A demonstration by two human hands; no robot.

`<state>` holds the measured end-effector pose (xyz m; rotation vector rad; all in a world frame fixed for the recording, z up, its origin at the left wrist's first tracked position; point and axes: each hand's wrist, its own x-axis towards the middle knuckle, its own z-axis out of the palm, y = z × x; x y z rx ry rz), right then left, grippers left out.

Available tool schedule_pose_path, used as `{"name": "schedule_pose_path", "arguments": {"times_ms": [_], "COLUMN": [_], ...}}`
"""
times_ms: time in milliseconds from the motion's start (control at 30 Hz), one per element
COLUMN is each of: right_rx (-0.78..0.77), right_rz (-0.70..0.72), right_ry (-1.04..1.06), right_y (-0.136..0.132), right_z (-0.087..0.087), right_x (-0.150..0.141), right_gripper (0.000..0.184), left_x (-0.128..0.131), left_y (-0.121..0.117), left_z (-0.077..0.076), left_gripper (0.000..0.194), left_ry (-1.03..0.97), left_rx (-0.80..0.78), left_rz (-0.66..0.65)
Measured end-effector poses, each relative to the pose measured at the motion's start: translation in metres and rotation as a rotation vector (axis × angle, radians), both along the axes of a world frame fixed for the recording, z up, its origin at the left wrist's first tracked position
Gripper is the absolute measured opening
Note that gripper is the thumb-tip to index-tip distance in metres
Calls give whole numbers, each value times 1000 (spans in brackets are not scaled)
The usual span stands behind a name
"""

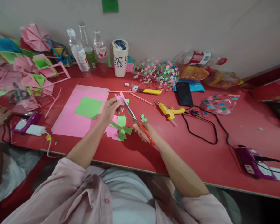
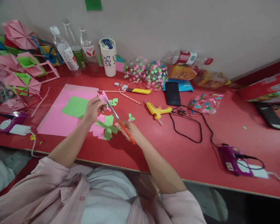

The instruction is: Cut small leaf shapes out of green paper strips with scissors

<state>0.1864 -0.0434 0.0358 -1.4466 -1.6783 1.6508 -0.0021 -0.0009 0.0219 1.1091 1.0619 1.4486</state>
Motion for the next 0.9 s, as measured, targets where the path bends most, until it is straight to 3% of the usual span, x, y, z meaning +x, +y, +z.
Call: {"name": "schedule_pose_path", "arguments": {"times_ms": [500,900], "right_rx": [-11,-5], "right_rz": [38,75], "right_ry": [0,85], "right_y": [5,1], "right_z": [0,-3], "right_x": [4,3], "right_gripper": [41,35], "left_x": [-5,5], "left_y": [0,0], "left_z": [7,-1], "left_gripper": [18,8], "left_ry": [41,-199], "left_rx": [25,-7], "left_rz": [52,16]}}
